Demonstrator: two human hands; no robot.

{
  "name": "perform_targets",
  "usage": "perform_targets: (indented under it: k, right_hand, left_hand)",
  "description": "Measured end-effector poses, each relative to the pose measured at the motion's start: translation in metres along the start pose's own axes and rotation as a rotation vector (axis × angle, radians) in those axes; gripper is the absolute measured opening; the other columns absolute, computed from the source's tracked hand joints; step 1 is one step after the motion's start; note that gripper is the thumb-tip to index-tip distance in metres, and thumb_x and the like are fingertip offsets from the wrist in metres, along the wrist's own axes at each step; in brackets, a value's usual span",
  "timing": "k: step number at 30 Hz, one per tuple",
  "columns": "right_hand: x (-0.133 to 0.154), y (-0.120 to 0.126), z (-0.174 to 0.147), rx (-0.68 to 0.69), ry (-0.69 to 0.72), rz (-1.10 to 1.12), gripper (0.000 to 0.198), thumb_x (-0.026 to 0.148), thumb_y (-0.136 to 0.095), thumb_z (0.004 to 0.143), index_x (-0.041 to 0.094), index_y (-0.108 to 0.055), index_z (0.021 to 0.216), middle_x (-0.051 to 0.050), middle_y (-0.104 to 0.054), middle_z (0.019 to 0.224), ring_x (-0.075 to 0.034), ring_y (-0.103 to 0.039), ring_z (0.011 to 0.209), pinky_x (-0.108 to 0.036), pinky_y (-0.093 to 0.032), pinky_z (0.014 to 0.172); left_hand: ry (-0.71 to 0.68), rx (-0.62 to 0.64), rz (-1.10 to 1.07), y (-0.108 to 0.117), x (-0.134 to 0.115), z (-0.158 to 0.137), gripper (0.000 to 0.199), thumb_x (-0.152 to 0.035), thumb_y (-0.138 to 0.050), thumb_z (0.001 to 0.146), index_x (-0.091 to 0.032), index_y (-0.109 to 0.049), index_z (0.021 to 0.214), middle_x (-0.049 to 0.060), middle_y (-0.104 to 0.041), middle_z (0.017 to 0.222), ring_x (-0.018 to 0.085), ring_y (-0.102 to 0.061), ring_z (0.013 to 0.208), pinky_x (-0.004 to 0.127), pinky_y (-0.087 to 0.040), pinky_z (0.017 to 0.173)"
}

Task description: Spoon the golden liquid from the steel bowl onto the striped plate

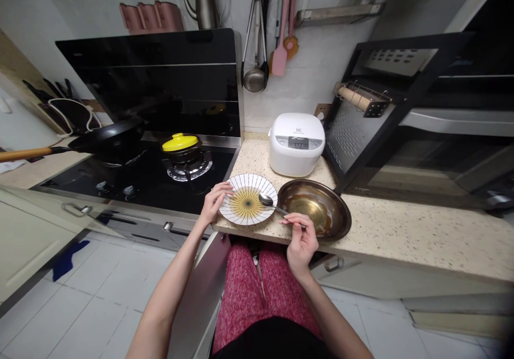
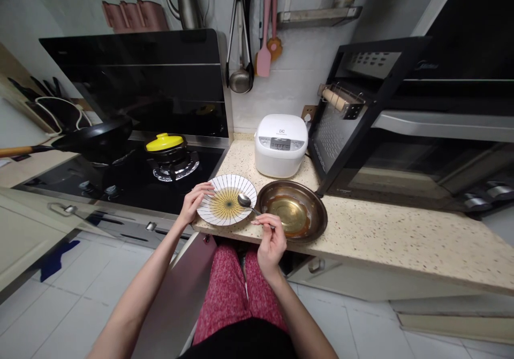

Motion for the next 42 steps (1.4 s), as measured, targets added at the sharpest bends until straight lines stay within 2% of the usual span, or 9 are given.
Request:
perform_targets:
  k: [8,15,20,26,32,36,39,42]
  right_hand:
    - [0.008,0.031,0.015,-0.125,0.038,-0.046,0.018,0.028,-0.053,0.105,0.021,-0.063,0.092,-0.004,-0.067,0.089,-0.017,-0.069,0.075,-0.035,-0.061,0.070]
    - [0.001,0.050,0.018,-0.116,0.097,-0.164,0.018,0.025,-0.052,0.105,0.021,-0.064,0.091,-0.005,-0.068,0.089,-0.020,-0.068,0.084,-0.039,-0.059,0.080]
    - [0.008,0.047,0.016,-0.033,0.235,-0.279,0.018,0.018,-0.050,0.104,0.022,-0.066,0.095,-0.004,-0.071,0.090,-0.020,-0.069,0.086,-0.039,-0.057,0.083]
    - [0.014,0.041,0.015,0.052,0.316,-0.353,0.020,0.013,-0.048,0.102,0.023,-0.066,0.098,-0.004,-0.071,0.089,-0.020,-0.069,0.085,-0.036,-0.057,0.078]
    - [0.018,0.032,0.010,0.203,0.474,-0.415,0.024,0.008,-0.048,0.099,0.023,-0.067,0.104,-0.006,-0.071,0.087,-0.021,-0.068,0.080,-0.036,-0.056,0.071]
    - [0.017,0.024,0.006,0.311,0.535,-0.448,0.029,0.004,-0.047,0.097,0.021,-0.068,0.106,-0.008,-0.072,0.090,-0.021,-0.067,0.081,-0.036,-0.056,0.071]
    - [0.017,0.023,0.005,0.289,0.529,-0.439,0.029,0.005,-0.047,0.097,0.021,-0.068,0.107,-0.008,-0.071,0.088,-0.021,-0.067,0.080,-0.036,-0.056,0.071]
    - [0.021,0.027,0.008,0.187,0.476,-0.388,0.026,0.006,-0.048,0.098,0.022,-0.067,0.107,-0.007,-0.070,0.088,-0.020,-0.068,0.080,-0.035,-0.056,0.070]
  left_hand:
    - [0.010,-0.002,0.001,0.000,-0.001,0.001,0.042,-0.045,-0.048,0.105,-0.019,-0.080,0.100,0.015,-0.077,0.116,0.033,-0.062,0.129,0.058,-0.046,0.112]
    - [0.000,-0.004,0.001,0.001,-0.002,0.001,0.042,-0.046,-0.048,0.105,-0.020,-0.080,0.100,0.014,-0.077,0.115,0.033,-0.062,0.129,0.058,-0.047,0.112]
    - [-0.010,-0.005,-0.005,0.001,-0.003,0.001,0.041,-0.045,-0.049,0.104,-0.019,-0.080,0.100,0.014,-0.077,0.115,0.033,-0.063,0.128,0.058,-0.046,0.112]
    - [-0.005,-0.005,-0.002,0.001,-0.002,0.001,0.041,-0.045,-0.048,0.105,-0.020,-0.081,0.101,0.014,-0.077,0.116,0.033,-0.062,0.128,0.057,-0.047,0.112]
    - [-0.015,-0.008,-0.007,0.000,-0.002,0.001,0.041,-0.044,-0.049,0.105,-0.019,-0.081,0.099,0.014,-0.077,0.115,0.033,-0.062,0.128,0.057,-0.046,0.112]
    - [-0.016,-0.008,-0.015,0.000,-0.003,0.001,0.041,-0.044,-0.049,0.105,-0.019,-0.081,0.099,0.014,-0.077,0.116,0.033,-0.063,0.128,0.056,-0.046,0.112]
    - [-0.012,-0.010,-0.019,0.000,-0.003,0.001,0.040,-0.043,-0.049,0.105,-0.019,-0.081,0.099,0.014,-0.077,0.116,0.033,-0.062,0.128,0.056,-0.046,0.112]
    - [-0.006,-0.007,-0.017,0.000,-0.002,0.001,0.041,-0.043,-0.049,0.105,-0.019,-0.081,0.099,0.014,-0.077,0.115,0.033,-0.062,0.129,0.056,-0.046,0.113]
Point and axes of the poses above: each hand's wrist, its own z-axis towards the middle knuckle, its own y-axis out of the back of the hand, x = y × z, the point moved 9 cm from there along z, towards the middle knuckle
